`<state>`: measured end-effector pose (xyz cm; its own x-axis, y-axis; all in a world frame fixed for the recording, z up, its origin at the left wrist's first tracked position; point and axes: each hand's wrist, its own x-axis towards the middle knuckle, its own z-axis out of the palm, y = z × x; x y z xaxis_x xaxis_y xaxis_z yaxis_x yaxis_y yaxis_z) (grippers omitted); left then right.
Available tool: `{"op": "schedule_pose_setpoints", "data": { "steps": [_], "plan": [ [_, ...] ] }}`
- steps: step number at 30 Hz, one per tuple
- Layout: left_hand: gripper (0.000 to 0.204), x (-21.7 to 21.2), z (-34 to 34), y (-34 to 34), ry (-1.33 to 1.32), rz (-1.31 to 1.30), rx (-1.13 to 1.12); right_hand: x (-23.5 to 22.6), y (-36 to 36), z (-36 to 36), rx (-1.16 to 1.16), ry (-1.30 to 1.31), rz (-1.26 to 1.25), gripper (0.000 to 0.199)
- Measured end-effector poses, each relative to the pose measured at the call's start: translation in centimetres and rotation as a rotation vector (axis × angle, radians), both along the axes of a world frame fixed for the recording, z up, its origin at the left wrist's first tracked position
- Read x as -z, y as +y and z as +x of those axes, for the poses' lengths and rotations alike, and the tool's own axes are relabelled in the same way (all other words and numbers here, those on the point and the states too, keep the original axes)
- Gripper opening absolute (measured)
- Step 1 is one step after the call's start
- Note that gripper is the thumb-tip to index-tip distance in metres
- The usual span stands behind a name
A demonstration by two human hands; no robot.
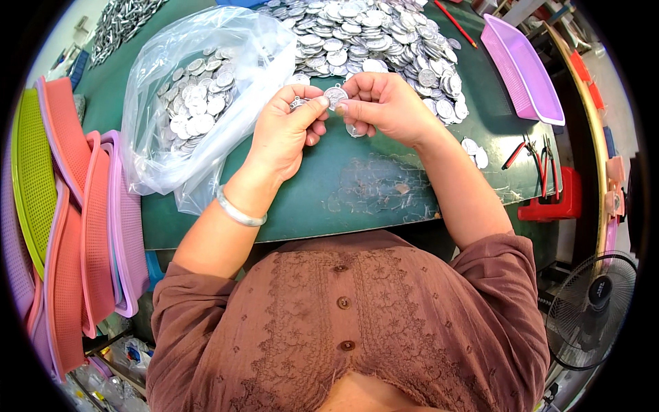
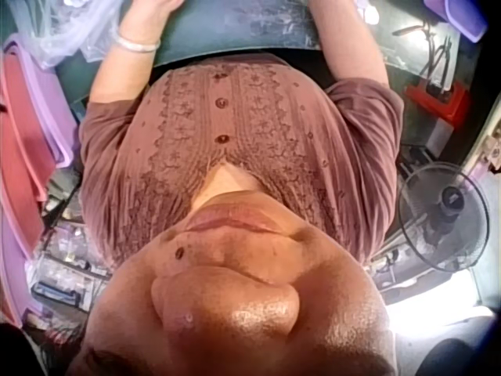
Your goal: The person sits at a green workbench and repeatedly picks up small silver metal discs and small metal rings. They insert the rings into the center of the discs by hand, then place the assembled units into a clear plastic bag. The process is repetitive and involves handling large quantities of small parts.
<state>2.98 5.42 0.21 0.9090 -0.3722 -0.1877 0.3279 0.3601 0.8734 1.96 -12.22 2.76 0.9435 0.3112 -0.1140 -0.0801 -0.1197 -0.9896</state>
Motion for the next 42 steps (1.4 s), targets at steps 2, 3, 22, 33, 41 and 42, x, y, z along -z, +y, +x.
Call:
{"op": "schedule_pose_setpoints", "data": {
  "steps": [2,3,22,33,41,42],
  "plan": [
    [0.010,-0.1,-0.1,-0.2,-0.047,0.040,-0.027,0.2,0.2,-0.1,0.009,-0.045,-0.044,0.013],
    [0.010,-0.1,-0.2,-0.3,-0.070,0.060,-0.041,0.3,0.3,-0.1,0.002,-0.077,-0.035,0.013],
    [0.013,0.6,0.0,-0.1,-0.065,-0.095,0.082,1.3,0.3,0.0,0.076,-0.316,0.042,0.008],
    [0.018,0.4,0.0,-0.2,-0.074,-0.118,0.094,1.2,0.4,-0.3,0.093,-0.464,-0.086,0.005],
    [0.021,0.5,0.0,-0.1,-0.082,-0.128,0.138,0.8,0.6,-0.6,0.087,-0.529,-0.118,0.002],
    [0.022,0.5,0.0,-0.1,-0.080,-0.130,0.141,0.8,0.5,-0.6,0.085,-0.534,-0.120,0.002]
  ]
}}
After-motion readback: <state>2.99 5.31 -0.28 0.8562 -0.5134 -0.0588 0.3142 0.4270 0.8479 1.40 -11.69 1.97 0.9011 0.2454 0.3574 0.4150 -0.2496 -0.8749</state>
